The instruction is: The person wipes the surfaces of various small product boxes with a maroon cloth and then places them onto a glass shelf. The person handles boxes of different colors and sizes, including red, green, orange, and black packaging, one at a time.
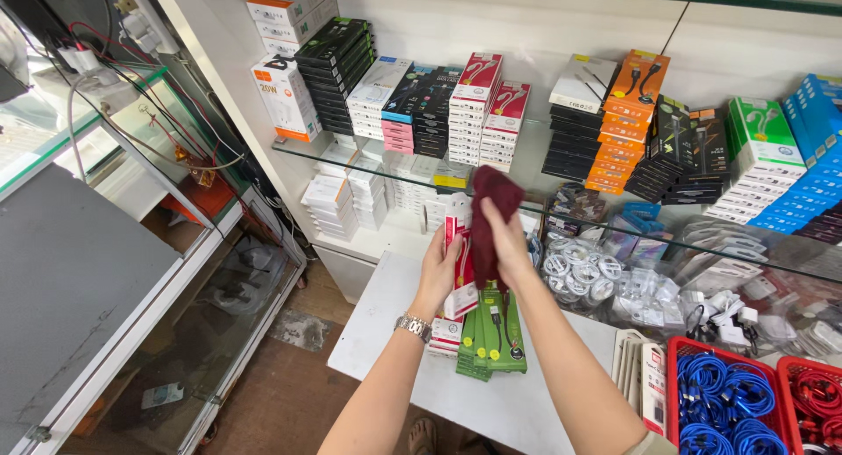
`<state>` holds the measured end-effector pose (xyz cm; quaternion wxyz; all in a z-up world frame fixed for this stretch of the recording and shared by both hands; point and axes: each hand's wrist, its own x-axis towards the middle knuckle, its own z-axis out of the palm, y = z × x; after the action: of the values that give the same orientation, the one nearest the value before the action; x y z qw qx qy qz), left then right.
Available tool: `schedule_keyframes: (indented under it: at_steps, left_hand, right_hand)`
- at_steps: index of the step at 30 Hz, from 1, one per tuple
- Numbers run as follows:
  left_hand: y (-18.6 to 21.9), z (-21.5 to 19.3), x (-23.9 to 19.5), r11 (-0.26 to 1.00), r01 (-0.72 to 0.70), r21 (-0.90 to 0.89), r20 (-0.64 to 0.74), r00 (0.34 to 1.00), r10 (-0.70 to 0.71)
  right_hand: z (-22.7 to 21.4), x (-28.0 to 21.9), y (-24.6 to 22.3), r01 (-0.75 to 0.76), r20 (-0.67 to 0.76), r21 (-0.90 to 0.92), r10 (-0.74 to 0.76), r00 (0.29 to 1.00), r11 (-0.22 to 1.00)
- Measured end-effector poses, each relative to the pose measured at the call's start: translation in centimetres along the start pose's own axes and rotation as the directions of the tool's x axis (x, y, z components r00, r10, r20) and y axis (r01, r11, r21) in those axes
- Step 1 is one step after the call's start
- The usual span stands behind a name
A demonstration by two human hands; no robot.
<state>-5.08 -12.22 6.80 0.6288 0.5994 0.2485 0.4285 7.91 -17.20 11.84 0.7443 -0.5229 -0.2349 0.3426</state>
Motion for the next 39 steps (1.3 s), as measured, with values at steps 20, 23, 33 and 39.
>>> schedule_keyframes:
  at_steps: [20, 23, 33, 39]
  left_hand:
    - [-1.9, 2.4, 4.3, 0.978, -0.088, 0.188, -0.293, 0.946, 0.141]
    - [-1.5, 1.5, 5.7, 0.947, -0.074, -0.313, -0.347, 0.937, -0.042]
    - [-2.6, 2.8, 5.8, 0.794, 0.304, -0.527, -0.030, 0.927, -0.375]
    - [-1.2, 4.9, 3.8, 0.687, 0.442, -0.577, 0.217, 0.894, -0.392]
  right_hand:
    - [-1.3, -2.6, -0.6, 0.335, 0.131, -0.405, -0.309, 0.942, 0.850]
    - [-1.8, -4.7, -0.4, 0.373, 0.242, -0.387, -0.297, 0.924, 0.844]
    - [-3.1, -6.9, -2.5, 0.291, 0.285, -0.591, -0.144, 0.948, 0.752]
    - [-1.7, -5.0, 0.3, 0.242, 0.114, -0.381, -0.215, 0.970, 0.892]
